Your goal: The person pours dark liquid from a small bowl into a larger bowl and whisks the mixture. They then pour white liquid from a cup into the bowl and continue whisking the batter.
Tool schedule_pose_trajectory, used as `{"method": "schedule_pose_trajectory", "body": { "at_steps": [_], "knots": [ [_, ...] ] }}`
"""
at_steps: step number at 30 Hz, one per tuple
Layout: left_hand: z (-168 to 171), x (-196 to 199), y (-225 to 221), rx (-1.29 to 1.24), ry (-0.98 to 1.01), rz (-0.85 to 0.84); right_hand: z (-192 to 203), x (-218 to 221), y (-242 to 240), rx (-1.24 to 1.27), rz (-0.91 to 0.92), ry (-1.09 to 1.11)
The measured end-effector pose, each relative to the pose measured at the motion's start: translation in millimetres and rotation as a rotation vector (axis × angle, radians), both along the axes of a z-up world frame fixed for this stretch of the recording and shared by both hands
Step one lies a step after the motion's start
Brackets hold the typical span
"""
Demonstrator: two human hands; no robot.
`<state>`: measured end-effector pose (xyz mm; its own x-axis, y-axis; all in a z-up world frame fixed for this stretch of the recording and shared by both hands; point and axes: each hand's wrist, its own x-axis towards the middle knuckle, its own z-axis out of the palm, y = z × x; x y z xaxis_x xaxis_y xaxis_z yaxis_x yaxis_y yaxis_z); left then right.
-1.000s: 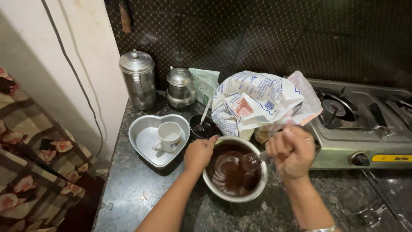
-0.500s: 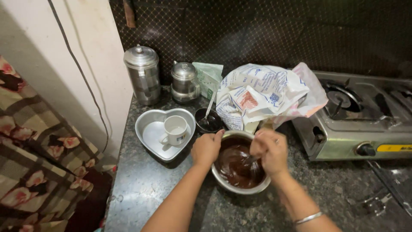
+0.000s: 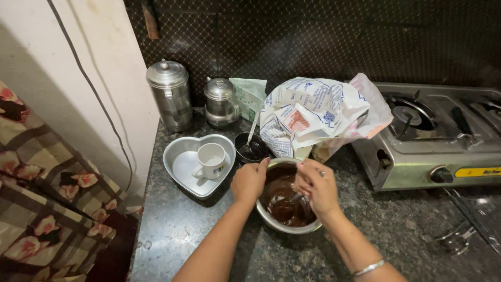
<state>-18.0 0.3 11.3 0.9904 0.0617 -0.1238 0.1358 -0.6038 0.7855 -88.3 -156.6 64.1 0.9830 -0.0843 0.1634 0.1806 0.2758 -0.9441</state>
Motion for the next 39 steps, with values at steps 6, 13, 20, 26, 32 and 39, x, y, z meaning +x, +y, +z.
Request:
{"method": "schedule_pose_trajectory", "body": {
  "at_steps": [6, 13, 20, 26, 32, 39],
  "knots": [
    [1, -1, -1, -0.006, -0.001, 0.011, 33, -19, -10, 0.001, -0.053, -0.312],
    [1, -2, -3, 0.001, 0.009, 0.024, -3, 5, 0, -0.164, -0.044, 0.074],
    [1, -1, -2, 0.001, 0.007, 0.040, 44, -1, -29, -0.090, -0.072, -0.343],
    [1, -1, -3, -0.003, 0.024, 0.038, 12, 0, -11, -0.209, -0.064, -0.131],
    [0, -3, -3, 0.026, -0.038, 0.063, 5, 3, -5, -0.113, -0.015, -0.025],
    [-9, -7, -9, 0.189, -0.498, 0.008, 1, 16, -21, -0.092, -0.295, -0.266]
  ]
}}
